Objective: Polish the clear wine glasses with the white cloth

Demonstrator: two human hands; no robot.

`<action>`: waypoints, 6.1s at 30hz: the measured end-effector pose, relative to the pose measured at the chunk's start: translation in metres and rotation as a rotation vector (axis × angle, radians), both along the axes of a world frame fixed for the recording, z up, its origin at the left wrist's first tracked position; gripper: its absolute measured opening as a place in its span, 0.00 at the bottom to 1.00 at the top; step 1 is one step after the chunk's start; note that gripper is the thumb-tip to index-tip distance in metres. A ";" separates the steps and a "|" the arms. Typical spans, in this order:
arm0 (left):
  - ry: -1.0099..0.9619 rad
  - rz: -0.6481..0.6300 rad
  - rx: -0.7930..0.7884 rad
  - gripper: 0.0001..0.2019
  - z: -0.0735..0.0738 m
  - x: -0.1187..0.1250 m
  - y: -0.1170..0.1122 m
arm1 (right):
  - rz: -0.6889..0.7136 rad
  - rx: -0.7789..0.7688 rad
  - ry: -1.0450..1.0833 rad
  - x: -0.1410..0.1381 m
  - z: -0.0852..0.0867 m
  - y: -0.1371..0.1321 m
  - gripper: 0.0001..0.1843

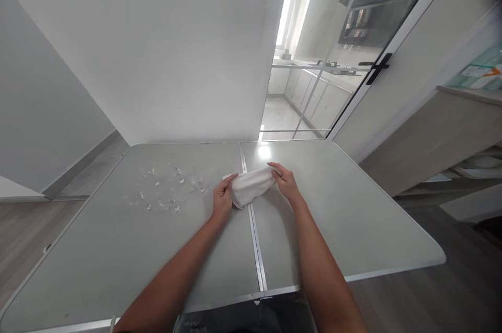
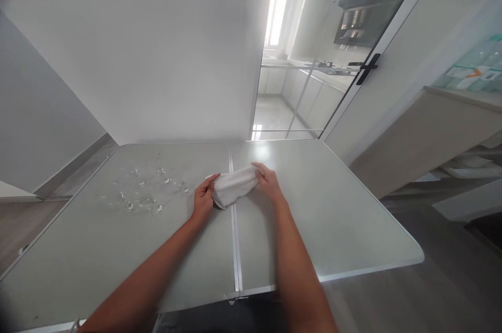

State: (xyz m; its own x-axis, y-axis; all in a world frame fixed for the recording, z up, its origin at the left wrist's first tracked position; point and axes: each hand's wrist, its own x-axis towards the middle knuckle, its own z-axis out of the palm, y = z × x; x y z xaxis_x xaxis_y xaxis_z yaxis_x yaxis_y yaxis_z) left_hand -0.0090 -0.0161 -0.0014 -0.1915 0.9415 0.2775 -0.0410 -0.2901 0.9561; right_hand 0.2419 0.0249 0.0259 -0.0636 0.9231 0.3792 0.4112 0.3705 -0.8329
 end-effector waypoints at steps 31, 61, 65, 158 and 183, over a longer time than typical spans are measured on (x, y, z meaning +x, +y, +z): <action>0.408 -0.189 0.261 0.15 0.020 0.012 -0.023 | 0.147 -0.510 0.867 -0.117 -0.006 -0.031 0.23; 0.395 0.410 0.125 0.29 0.015 -0.045 0.011 | -0.266 -0.164 0.753 -0.087 -0.014 -0.013 0.20; 0.516 0.190 0.169 0.30 0.014 -0.024 0.002 | -0.179 0.116 0.316 -0.087 0.001 -0.028 0.13; 0.696 -0.126 0.035 0.06 0.017 -0.011 -0.009 | 0.297 0.308 -0.163 -0.083 0.042 -0.034 0.09; 0.053 -0.018 -0.224 0.18 0.011 0.003 -0.010 | 0.214 -0.210 0.754 -0.133 0.005 -0.040 0.29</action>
State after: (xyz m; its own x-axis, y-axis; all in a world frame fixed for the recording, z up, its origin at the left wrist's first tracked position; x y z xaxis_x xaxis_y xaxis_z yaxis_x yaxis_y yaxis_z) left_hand -0.0059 -0.0265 0.0093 -0.1652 0.9838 0.0698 0.0074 -0.0695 0.9976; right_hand 0.1091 -0.0152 0.0309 -0.0435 0.9766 0.2107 -0.3501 0.1826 -0.9187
